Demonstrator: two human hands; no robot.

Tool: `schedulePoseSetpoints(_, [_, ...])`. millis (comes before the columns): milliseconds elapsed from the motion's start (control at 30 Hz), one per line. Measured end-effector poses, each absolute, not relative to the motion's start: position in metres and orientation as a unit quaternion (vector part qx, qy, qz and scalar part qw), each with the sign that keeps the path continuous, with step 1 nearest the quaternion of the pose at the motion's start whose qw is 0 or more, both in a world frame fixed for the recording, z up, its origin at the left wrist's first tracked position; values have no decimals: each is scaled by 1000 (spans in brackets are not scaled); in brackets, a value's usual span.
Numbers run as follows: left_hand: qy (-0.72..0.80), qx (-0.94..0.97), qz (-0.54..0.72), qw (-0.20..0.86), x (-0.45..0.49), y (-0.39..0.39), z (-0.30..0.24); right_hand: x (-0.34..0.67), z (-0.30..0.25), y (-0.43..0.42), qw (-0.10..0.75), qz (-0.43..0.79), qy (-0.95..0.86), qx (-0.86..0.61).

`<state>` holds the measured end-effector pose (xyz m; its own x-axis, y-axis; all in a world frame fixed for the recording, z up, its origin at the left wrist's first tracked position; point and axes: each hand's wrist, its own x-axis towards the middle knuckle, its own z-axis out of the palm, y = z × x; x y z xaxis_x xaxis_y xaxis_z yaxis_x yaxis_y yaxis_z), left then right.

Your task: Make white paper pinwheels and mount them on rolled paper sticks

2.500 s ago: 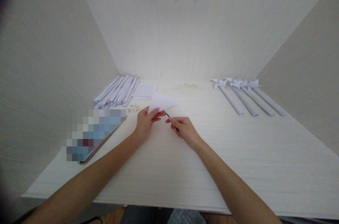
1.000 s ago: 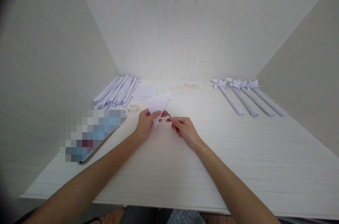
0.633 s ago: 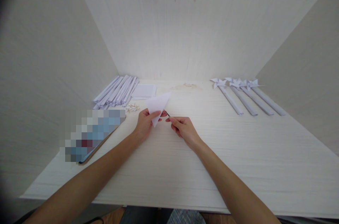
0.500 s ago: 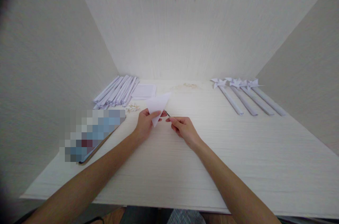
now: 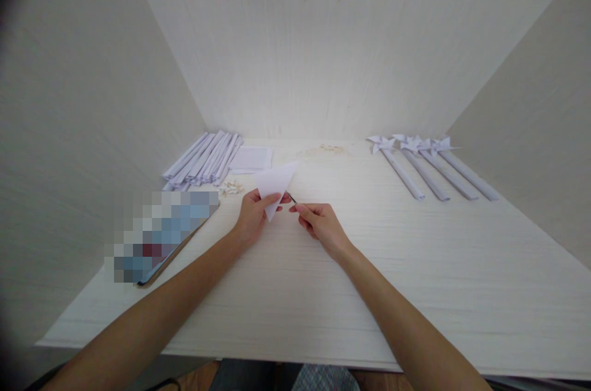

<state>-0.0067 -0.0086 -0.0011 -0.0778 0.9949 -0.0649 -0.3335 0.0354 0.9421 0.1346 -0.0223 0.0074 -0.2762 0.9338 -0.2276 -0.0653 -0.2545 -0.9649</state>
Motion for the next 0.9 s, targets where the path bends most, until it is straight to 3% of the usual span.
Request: schedulePoseSetpoints(900, [432,349,587,589,-6,-8,0,135,4,-22,403,637,-473,-455])
